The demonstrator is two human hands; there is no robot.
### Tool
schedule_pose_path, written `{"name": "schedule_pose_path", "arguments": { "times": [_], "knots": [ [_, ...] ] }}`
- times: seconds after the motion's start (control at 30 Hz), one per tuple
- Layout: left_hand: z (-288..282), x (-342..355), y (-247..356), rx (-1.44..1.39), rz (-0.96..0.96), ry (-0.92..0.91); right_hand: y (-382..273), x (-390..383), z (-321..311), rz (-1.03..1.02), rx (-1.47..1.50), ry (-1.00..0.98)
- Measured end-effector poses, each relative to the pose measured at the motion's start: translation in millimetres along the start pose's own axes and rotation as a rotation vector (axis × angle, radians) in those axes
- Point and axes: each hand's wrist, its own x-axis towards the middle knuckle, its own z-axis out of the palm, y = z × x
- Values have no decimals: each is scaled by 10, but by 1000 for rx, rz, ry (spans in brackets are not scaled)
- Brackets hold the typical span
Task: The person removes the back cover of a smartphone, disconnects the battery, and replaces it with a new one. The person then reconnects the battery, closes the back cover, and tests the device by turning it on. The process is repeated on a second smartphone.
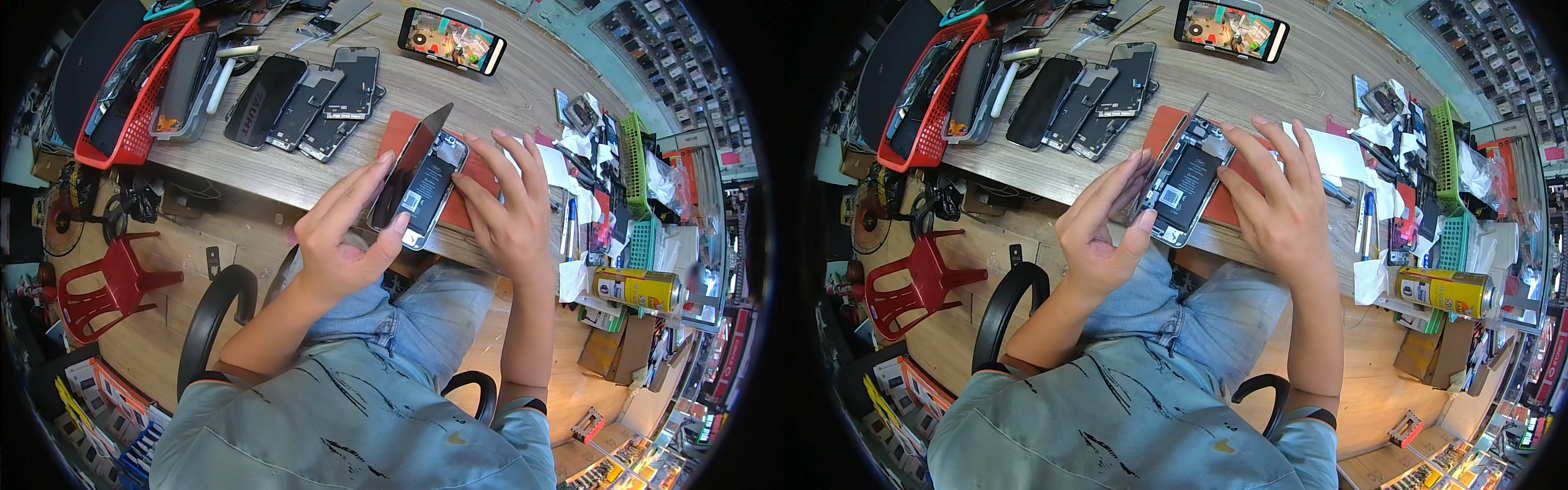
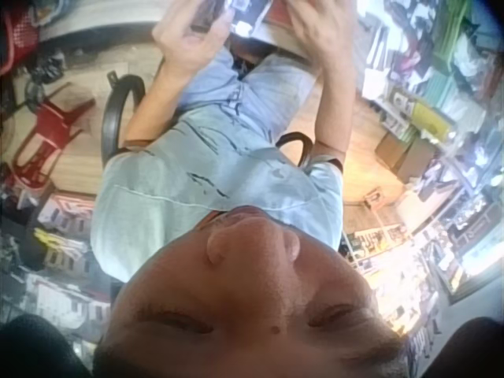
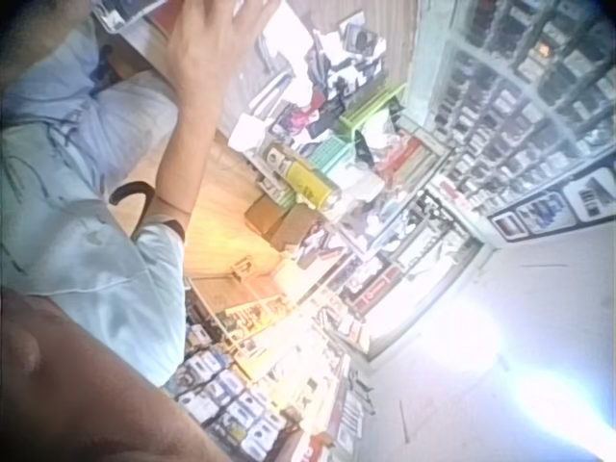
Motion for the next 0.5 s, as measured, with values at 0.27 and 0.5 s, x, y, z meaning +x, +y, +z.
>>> {"name": "schedule_pose_path", "arguments": {
  "times": [0.27,0.5],
  "knots": [
    [-52,33,86,-21,-60,-96,40,-9,61,-30,6,38],
    [-55,44,101,-34,-64,-99,70,-47,127,-35,19,77]
  ]
}}
